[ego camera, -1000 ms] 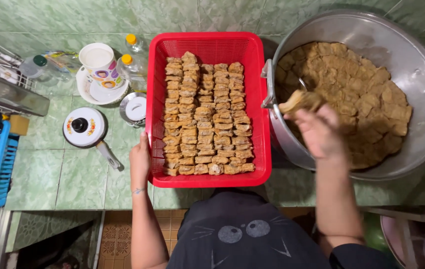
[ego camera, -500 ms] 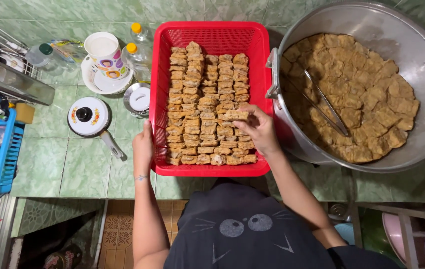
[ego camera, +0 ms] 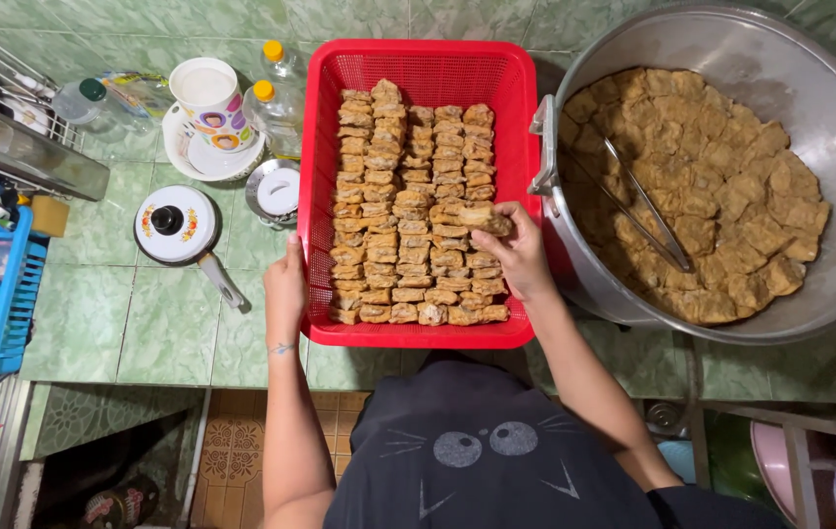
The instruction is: Arranging pieces of fried food into neat rows in a plastic basket
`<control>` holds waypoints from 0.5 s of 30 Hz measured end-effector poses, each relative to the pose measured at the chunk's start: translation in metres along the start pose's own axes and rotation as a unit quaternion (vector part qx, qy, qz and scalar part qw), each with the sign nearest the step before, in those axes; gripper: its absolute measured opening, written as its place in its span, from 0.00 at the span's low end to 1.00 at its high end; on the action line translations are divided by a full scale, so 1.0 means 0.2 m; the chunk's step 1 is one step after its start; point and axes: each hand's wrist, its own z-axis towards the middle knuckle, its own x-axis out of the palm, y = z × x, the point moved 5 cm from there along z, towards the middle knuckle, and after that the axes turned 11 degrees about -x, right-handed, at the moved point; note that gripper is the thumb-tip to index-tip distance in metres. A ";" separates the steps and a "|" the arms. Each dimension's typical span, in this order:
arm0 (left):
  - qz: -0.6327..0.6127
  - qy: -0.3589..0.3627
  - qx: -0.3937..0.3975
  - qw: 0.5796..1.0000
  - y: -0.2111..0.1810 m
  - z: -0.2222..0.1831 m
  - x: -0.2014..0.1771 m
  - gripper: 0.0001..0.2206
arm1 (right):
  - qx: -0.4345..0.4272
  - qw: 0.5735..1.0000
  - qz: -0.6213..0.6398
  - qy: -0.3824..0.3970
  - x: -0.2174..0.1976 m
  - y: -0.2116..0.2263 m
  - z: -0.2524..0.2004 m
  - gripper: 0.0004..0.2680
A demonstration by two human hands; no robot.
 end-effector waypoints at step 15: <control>0.003 0.010 0.006 1.000 -0.03 -0.04 -0.01 0.34 | -0.018 0.997 0.043 0.061 0.07 0.12 0.03 0.14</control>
